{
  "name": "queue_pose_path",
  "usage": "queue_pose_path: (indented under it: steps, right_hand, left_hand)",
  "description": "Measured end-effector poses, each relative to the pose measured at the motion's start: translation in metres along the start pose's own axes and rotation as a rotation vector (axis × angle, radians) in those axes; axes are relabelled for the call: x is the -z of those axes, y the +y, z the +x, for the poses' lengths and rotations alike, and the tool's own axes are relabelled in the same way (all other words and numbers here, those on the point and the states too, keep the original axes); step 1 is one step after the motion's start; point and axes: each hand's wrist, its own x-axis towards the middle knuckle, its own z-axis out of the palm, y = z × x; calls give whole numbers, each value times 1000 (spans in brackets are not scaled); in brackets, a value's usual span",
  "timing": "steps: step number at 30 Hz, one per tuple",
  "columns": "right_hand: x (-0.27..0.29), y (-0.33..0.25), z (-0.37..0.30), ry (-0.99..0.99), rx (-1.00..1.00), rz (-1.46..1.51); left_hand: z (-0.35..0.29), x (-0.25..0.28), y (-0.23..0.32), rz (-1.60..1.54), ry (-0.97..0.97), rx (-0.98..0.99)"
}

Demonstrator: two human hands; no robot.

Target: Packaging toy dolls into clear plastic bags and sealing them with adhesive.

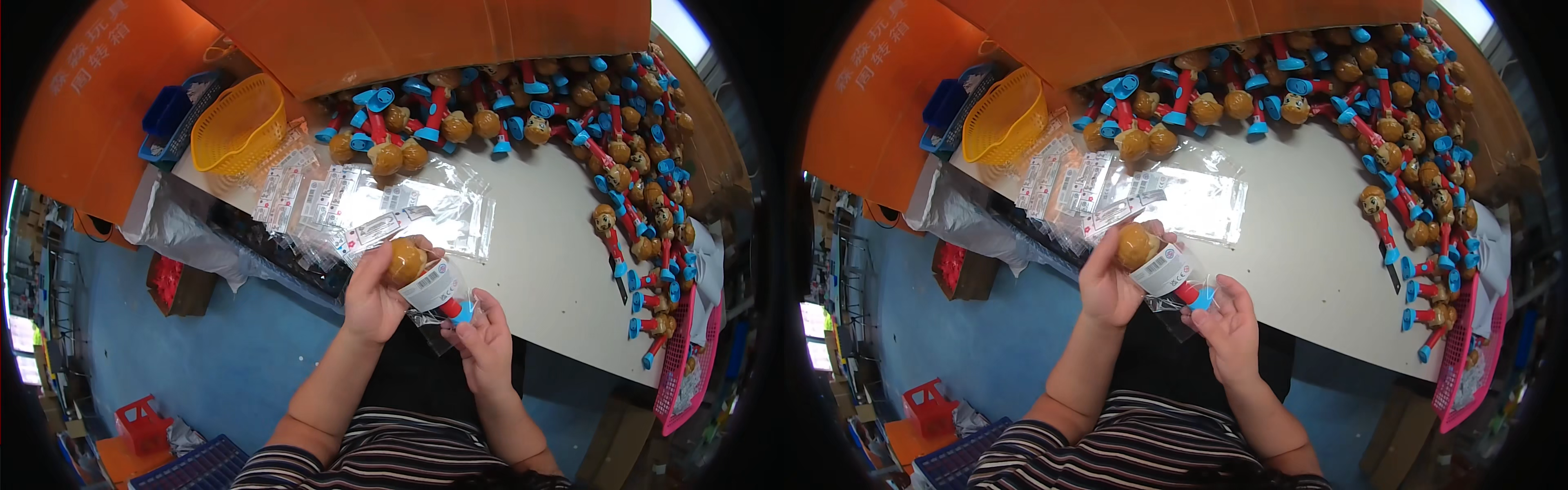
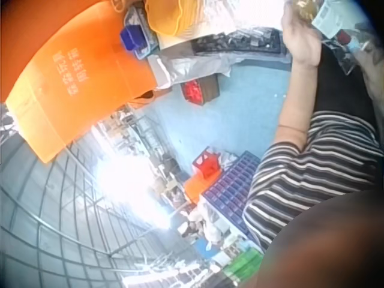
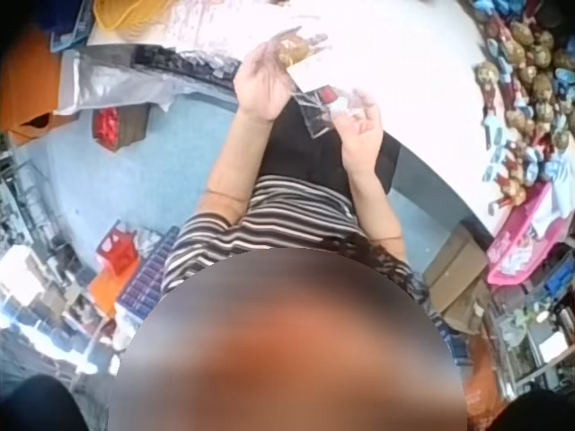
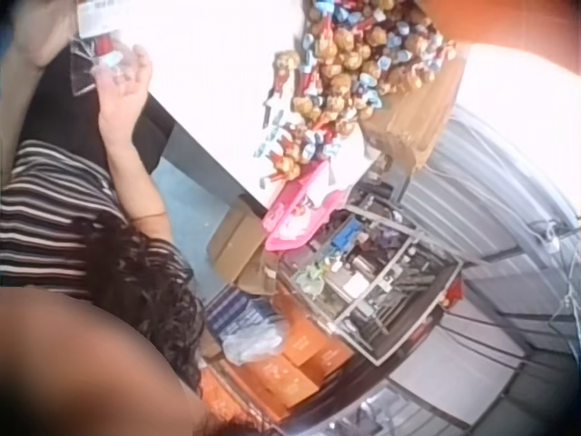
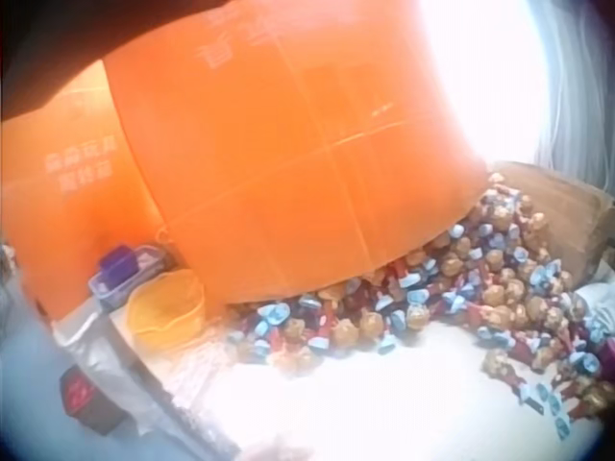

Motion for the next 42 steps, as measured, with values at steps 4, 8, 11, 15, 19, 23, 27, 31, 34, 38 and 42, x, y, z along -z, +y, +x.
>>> queue_pose_path:
  steps: [4, 8, 11, 15, 19, 23, 27, 31, 34, 38, 42]
  right_hand:
    - [11, 7, 1, -43, -7, -43]
    - [4, 8, -7, -89, 135, -75]
    - [5, -7, -8, -113, -129, 96]
    - [7, -13, -8, -129, -162, -91]
    - [-3, -6, -13, 21, 127, -406]
    - [1, 14, -16, 77, 520, -619]
    - [-2, 20, -19, 51, 361, -434]
    - [-7, 11, -21, -46, 195, -329]
    - [-2, 16, -18, -40, 213, -385]
    - [2, 18, -19, -28, 243, -291]
    - [8, 19, -21, -105, 237, -354]
  left_hand:
    - [-2, 9, -6, 316, 112, -36]
    - [1, 19, -7, 149, 164, -8]
    - [5, 18, 0, 5, -23, 77]
    - [3, 15, -3, 92, 79, 90]
    - [4, 11, -9, 275, 207, 2]
    - [3, 8, -14, 446, 297, -125]
    - [5, 12, -18, 480, 361, -242]
    - [0, 15, -13, 464, 282, -155]
    - [3, 3, -9, 314, 241, -21]
    - [5, -1, -11, 194, 300, 15]
    - [4, 15, -14, -75, -68, 11]
